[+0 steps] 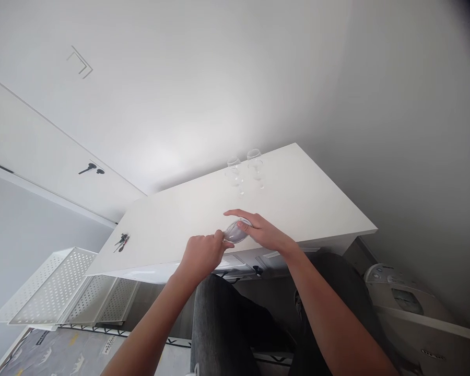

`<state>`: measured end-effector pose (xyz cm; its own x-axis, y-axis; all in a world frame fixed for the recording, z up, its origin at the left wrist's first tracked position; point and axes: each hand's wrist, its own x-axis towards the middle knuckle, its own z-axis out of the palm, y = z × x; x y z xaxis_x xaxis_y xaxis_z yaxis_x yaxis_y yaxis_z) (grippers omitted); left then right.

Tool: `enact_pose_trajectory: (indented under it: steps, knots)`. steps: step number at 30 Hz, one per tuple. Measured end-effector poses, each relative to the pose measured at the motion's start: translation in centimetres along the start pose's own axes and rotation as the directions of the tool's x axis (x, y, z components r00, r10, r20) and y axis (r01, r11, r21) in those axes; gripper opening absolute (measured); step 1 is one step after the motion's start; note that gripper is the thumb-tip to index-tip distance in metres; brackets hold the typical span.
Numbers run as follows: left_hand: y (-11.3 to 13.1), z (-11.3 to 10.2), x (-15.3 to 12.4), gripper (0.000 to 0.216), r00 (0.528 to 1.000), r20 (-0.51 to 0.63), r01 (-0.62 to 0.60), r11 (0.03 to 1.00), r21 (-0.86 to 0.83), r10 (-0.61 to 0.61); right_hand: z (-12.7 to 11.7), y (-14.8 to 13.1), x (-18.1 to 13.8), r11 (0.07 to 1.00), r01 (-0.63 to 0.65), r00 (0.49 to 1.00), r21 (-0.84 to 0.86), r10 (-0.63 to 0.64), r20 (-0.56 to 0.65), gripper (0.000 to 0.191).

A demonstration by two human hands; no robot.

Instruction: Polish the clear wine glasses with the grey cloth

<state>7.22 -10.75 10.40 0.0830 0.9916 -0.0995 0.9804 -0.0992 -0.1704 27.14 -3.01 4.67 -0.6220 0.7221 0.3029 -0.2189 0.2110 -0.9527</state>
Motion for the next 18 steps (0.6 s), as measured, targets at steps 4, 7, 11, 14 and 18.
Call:
enact_pose_trajectory:
  steps: [4, 7, 11, 14, 18]
  knots:
    - [-0.7, 0.0, 0.2, 0.044, 0.999, 0.034, -0.01, 0.972, -0.233, 0.018, -0.2, 0.3, -0.1, 0.985, -0.069, 0.996, 0.156, 0.076, -0.04, 0.043]
    - [-0.9, 0.0, 0.1, 0.052, 0.989, 0.142, 0.054, 0.822, -0.568, 0.033, 0.0, 0.1, -0.1, 0.976, -0.054, 0.991, 0.209, 0.078, -0.109, 0.049]
    - [-0.5, 0.0, 0.1, 0.041, 0.998, 0.036, 0.066, 0.913, -0.403, -0.056, 0.4, 0.3, 0.3, 0.998, -0.067, 0.998, 0.001, 0.067, -0.02, 0.04]
    - [-0.2, 0.6, 0.0, 0.036, 0.997, 0.018, 0.078, 0.943, -0.325, -0.077, 0.2, 1.4, 0.6, 0.995, -0.1, 0.993, 0.003, 0.1, -0.057, 0.032]
    - [0.4, 2.8, -0.8, 0.044, 0.974, 0.028, 0.188, 0.73, -0.657, -0.227, -0.9, 3.0, 0.9, 0.992, -0.021, 0.895, 0.123, 0.073, -0.44, 0.047]
